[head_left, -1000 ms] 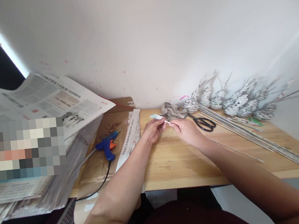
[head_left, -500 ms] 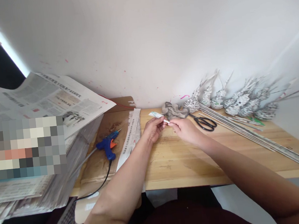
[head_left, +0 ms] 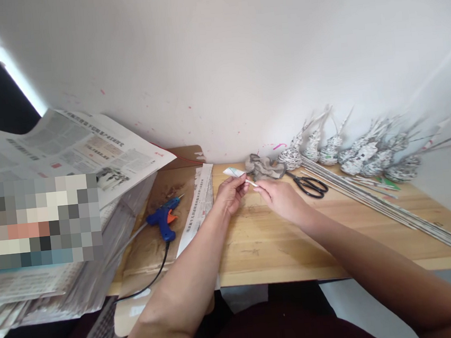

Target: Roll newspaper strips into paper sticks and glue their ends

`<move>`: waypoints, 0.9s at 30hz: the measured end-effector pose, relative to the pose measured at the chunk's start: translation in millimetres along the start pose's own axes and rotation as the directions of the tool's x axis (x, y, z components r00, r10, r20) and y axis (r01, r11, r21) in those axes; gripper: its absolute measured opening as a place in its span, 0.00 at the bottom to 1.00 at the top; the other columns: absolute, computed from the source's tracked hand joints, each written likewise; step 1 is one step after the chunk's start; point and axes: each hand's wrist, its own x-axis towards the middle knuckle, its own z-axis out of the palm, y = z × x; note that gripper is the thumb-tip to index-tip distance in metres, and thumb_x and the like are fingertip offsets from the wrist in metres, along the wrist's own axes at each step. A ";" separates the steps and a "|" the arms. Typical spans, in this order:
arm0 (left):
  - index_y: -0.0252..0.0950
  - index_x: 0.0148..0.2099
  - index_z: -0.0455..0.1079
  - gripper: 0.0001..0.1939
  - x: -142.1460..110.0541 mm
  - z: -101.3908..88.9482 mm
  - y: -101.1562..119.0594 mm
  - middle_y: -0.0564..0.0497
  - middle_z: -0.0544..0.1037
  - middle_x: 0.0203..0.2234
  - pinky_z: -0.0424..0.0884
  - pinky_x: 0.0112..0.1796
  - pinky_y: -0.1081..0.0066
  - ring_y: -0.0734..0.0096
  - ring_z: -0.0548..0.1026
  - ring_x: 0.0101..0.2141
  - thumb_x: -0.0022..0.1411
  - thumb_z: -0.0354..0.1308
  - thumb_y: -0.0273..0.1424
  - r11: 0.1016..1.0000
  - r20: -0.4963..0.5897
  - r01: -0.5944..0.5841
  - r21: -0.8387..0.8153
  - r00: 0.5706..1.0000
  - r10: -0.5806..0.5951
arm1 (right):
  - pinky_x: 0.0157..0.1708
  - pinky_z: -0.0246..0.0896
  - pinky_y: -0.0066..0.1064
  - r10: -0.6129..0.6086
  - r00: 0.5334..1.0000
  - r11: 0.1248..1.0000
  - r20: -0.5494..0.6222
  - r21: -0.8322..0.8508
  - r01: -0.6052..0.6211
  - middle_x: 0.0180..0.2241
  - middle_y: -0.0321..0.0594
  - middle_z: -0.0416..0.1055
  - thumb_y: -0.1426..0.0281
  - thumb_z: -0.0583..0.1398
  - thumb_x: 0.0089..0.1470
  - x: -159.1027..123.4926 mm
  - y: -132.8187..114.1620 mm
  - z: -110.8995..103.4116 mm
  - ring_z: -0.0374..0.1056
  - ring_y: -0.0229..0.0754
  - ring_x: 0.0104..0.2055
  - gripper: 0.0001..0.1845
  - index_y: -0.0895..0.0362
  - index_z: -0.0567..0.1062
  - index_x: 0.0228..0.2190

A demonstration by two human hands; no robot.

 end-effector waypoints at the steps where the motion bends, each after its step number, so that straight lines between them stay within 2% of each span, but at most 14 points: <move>1: 0.27 0.32 0.71 0.04 0.1 -0.5 0.3 0.49 0.75 0.25 0.70 0.24 0.83 0.83 0.71 0.21 0.51 0.61 0.21 1.000 0.001 -0.003 -0.002 1.000 0.003 | 0.29 0.52 0.28 -0.002 1.000 1.000 0.002 -0.020 0.002 0.27 0.42 0.70 0.64 0.49 0.59 0.0 -0.2 0.6 0.64 0.39 0.29 0.15 0.58 0.73 0.32; 4: 0.27 0.32 0.71 0.04 -0.2 -1.0 1.0 0.48 0.76 0.26 0.69 0.23 0.84 0.83 0.70 0.21 0.51 0.62 0.21 1.000 0.010 0.005 0.005 1.000 -0.005 | 0.25 0.52 0.27 0.146 0.979 0.977 0.140 0.136 -0.165 0.21 0.38 0.67 0.62 0.48 0.59 3.0 2.4 -0.3 0.62 0.36 0.22 0.18 0.57 0.74 0.32; 7: 0.27 0.31 0.70 0.04 -0.1 -0.3 1.3 0.49 0.76 0.25 0.69 0.22 0.84 0.83 0.71 0.20 0.51 0.62 0.21 1.000 0.009 0.014 0.007 1.000 -0.014 | 0.20 0.50 0.25 0.226 0.907 0.883 0.355 0.318 -0.345 0.18 0.33 0.63 0.59 0.45 0.60 6.2 5.6 -3.6 0.57 0.34 0.17 0.22 0.57 0.74 0.35; 9: 0.27 0.31 0.70 0.03 0.3 0.2 1.3 0.49 0.76 0.24 0.70 0.23 0.84 0.83 0.71 0.21 0.51 0.61 0.20 1.000 -0.012 0.009 -0.004 1.000 -0.009 | 0.20 0.49 0.25 0.198 0.934 0.914 0.296 0.289 -0.285 0.18 0.33 0.62 0.58 0.48 0.58 5.8 5.4 -4.9 0.57 0.34 0.17 0.20 0.57 0.73 0.34; 11: 0.27 0.31 0.70 0.03 0.7 0.3 1.3 0.49 0.75 0.24 0.70 0.23 0.83 0.83 0.71 0.20 0.52 0.61 0.20 1.000 -0.032 -0.004 -0.018 0.999 0.004 | 0.23 0.49 0.26 0.107 0.987 0.979 0.119 0.161 -0.126 0.20 0.35 0.64 0.60 0.51 0.57 3.3 3.7 -4.3 0.59 0.35 0.21 0.16 0.57 0.72 0.32; 13: 0.27 0.31 0.70 0.03 0.7 -0.2 1.5 0.49 0.76 0.25 0.70 0.23 0.84 0.83 0.71 0.21 0.52 0.61 0.21 1.000 -0.035 -0.011 -0.024 0.999 0.011 | 0.27 0.50 0.28 0.016 1.000 0.998 0.014 0.056 -0.016 0.22 0.37 0.66 0.61 0.51 0.58 0.6 2.1 -2.3 0.60 0.37 0.25 0.15 0.57 0.72 0.30; 14: 0.27 0.32 0.70 0.03 0.4 -0.6 1.6 0.48 0.76 0.25 0.70 0.23 0.84 0.83 0.71 0.21 0.52 0.61 0.21 1.000 -0.030 -0.012 -0.023 0.999 0.011 | 0.27 0.50 0.28 0.013 1.000 0.998 0.013 0.057 -0.014 0.22 0.37 0.65 0.62 0.50 0.58 -0.2 1.8 -1.5 0.60 0.37 0.25 0.16 0.57 0.72 0.30; 15: 0.28 0.32 0.70 0.04 -0.1 -0.9 1.8 0.48 0.76 0.25 0.70 0.22 0.84 0.83 0.71 0.21 0.51 0.61 0.21 1.000 -0.022 -0.012 -0.022 1.000 0.011 | 0.26 0.50 0.28 0.050 0.998 0.993 0.050 0.102 -0.055 0.21 0.37 0.64 0.62 0.49 0.59 -0.4 1.9 -1.0 0.59 0.37 0.24 0.17 0.58 0.72 0.29; 17: 0.28 0.32 0.70 0.04 -1.0 -1.5 2.2 0.49 0.76 0.25 0.69 0.21 0.85 0.83 0.71 0.20 0.51 0.62 0.21 1.000 -0.003 -0.013 -0.025 1.000 0.013 | 0.22 0.49 0.27 0.168 0.957 0.928 0.236 0.290 -0.234 0.17 0.33 0.59 0.59 0.48 0.59 0.7 3.7 -2.1 0.56 0.35 0.19 0.20 0.58 0.72 0.32; 20: 0.28 0.32 0.70 0.06 -1.3 -2.1 1.8 0.49 0.75 0.26 0.68 0.21 0.86 0.84 0.70 0.20 0.50 0.63 0.22 0.999 0.033 -0.020 -0.035 0.999 0.021 | 0.16 0.45 0.25 0.190 0.811 0.679 0.554 0.522 -0.516 0.16 0.29 0.53 0.53 0.47 0.57 3.8 7.8 -6.5 0.51 0.32 0.14 0.25 0.60 0.72 0.36; 22: 0.28 0.32 0.70 0.07 -0.1 -2.2 1.0 0.50 0.75 0.25 0.68 0.21 0.86 0.85 0.70 0.20 0.49 0.64 0.22 0.999 0.033 -0.022 -0.032 0.999 0.023 | 0.15 0.45 0.25 0.182 0.786 0.628 0.591 0.545 -0.556 0.17 0.29 0.53 0.51 0.48 0.56 4.8 9.6 -7.6 0.52 0.32 0.14 0.26 0.59 0.71 0.37; 23: 0.28 0.32 0.70 0.07 0.6 -2.1 0.5 0.50 0.75 0.25 0.68 0.21 0.85 0.85 0.70 0.20 0.49 0.64 0.22 0.999 0.017 -0.022 -0.028 1.000 0.022 | 0.15 0.46 0.25 0.205 0.810 0.672 0.549 0.523 -0.524 0.17 0.30 0.54 0.51 0.48 0.55 4.8 9.9 -6.9 0.53 0.33 0.15 0.25 0.59 0.71 0.37; 25: 0.28 0.31 0.70 0.06 2.0 -1.6 0.1 0.50 0.75 0.24 0.68 0.22 0.85 0.85 0.70 0.19 0.49 0.64 0.22 0.999 -0.033 -0.018 -0.028 0.999 0.017 | 0.18 0.49 0.26 0.218 0.908 0.850 0.357 0.387 -0.356 0.19 0.33 0.60 0.53 0.50 0.55 3.8 9.4 -3.3 0.58 0.35 0.18 0.22 0.57 0.71 0.38; 27: 0.28 0.31 0.70 0.06 2.2 -0.5 0.6 0.50 0.76 0.24 0.69 0.23 0.84 0.84 0.70 0.19 0.49 0.64 0.21 0.999 -0.060 -0.023 -0.041 0.998 0.021 | 0.23 0.52 0.29 0.105 0.986 0.981 0.129 0.147 -0.124 0.24 0.39 0.67 0.57 0.52 0.56 2.0 8.1 1.6 0.62 0.39 0.24 0.18 0.56 0.72 0.38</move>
